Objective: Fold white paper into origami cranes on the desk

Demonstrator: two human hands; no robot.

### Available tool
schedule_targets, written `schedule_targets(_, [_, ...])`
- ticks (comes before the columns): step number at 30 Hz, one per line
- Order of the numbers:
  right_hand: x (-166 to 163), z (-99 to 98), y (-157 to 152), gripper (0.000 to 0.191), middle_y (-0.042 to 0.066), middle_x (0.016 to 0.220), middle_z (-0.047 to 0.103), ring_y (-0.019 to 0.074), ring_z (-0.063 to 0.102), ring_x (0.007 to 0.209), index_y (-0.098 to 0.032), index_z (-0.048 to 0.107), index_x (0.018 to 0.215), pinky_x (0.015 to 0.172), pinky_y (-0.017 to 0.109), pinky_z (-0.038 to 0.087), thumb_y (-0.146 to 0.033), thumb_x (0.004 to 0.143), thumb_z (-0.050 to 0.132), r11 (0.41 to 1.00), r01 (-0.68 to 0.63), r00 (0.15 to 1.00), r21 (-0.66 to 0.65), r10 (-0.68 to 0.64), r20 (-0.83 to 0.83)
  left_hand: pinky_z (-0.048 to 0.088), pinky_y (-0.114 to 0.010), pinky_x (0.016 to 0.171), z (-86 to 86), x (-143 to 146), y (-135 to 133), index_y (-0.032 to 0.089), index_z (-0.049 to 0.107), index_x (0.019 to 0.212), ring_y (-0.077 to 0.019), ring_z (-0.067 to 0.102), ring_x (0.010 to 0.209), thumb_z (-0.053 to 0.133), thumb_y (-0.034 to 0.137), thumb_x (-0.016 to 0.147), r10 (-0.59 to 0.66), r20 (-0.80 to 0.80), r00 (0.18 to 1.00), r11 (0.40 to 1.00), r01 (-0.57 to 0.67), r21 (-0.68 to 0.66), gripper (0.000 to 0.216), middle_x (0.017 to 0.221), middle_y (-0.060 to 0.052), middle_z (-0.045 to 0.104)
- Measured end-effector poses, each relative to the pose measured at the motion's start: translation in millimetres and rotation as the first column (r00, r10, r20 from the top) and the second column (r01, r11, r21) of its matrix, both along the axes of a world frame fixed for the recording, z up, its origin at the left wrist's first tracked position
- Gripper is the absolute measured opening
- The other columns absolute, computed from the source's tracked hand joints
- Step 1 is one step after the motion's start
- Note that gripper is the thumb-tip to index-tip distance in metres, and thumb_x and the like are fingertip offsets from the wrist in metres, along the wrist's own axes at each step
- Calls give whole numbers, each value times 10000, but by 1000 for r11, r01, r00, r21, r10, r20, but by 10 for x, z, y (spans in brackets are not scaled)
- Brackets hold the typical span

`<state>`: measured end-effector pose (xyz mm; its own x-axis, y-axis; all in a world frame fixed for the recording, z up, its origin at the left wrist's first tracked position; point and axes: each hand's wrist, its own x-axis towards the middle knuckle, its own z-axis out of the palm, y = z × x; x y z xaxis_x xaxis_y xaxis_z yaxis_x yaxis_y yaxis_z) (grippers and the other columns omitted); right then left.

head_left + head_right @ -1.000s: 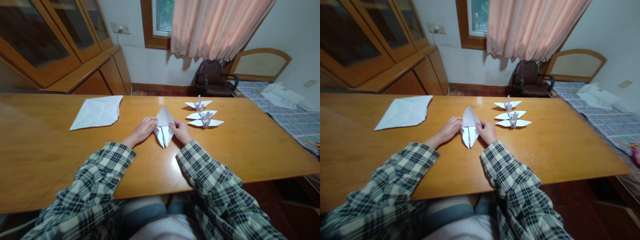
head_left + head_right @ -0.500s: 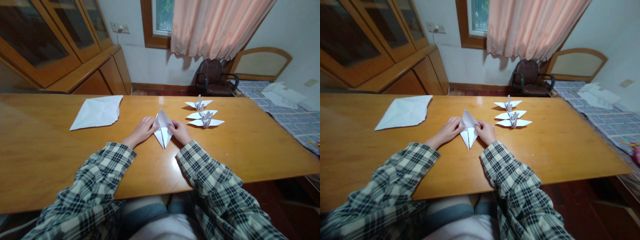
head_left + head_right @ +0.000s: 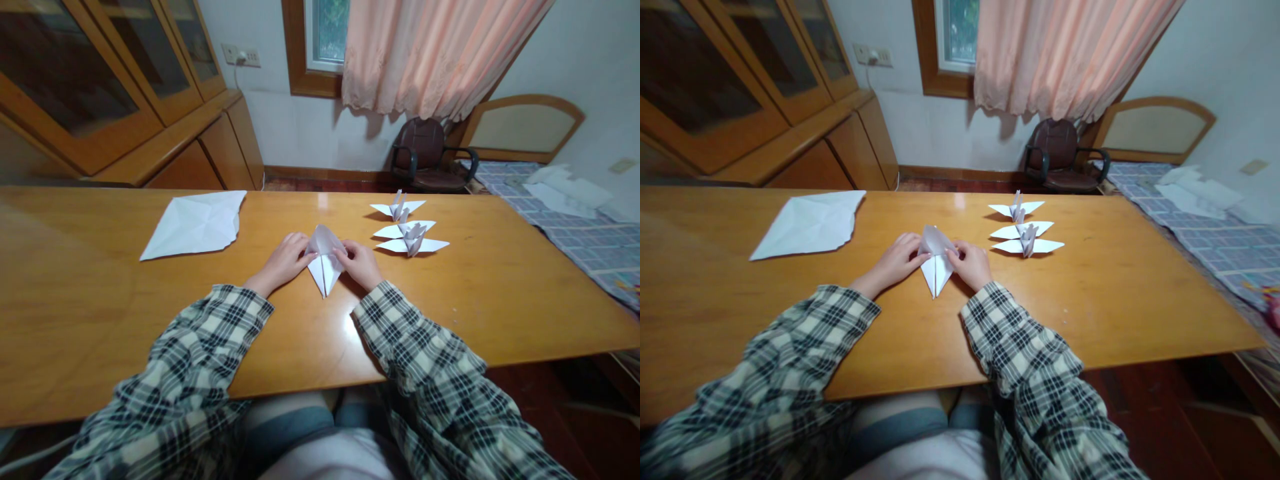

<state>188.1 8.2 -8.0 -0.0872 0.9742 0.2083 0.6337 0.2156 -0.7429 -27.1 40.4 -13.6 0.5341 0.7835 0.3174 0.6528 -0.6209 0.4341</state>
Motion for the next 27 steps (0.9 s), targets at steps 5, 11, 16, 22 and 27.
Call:
schedule_targets(5, [42,-21,37,562,35,767,712,178,650,757,-185,745,967,728,280,469,-531,994,303,999,26,981,-22,-30,-191,443,-413,873,2,-1,9,194,591,909,-258,520,959,518,391,937,20,6,1000,1000,-20,-8,212,979,-80,594])
schedule_targets(11, [129,-20,91,300,66,969,761,207,686,950,-185,741,1024,884,318,491,-307,943,478,997,80,989,-20,-82,-125,442,-411,870,11,-1,10,196,588,896,-255,519,954,520,387,931,23,-2,1000,1000,-23,-19,206,971,-76,593])
schedule_targets(16, [157,17,84,276,59,1056,764,211,685,1001,-198,753,1032,903,319,486,-272,946,502,988,-111,992,-111,103,-68,446,-428,877,0,-5,18,193,589,872,-264,525,951,517,410,927,26,6,1000,999,-26,-19,236,962,-85,599])
schedule_targets(22, [171,56,88,334,41,1029,768,223,669,1009,-240,761,1021,897,337,472,-337,998,442,974,-184,978,-131,195,76,451,-427,887,-12,-6,28,193,592,857,-259,530,951,518,399,927,39,2,999,999,-39,-11,230,961,-85,602])
schedule_targets(27, [144,19,88,350,60,1147,735,225,626,1104,-252,739,1085,961,358,409,-356,1016,412,985,-150,967,-81,164,198,446,-436,888,-18,-2,33,181,605,845,-261,532,946,471,390,949,41,-9,999,999,-41,-10,269,971,-98,609])
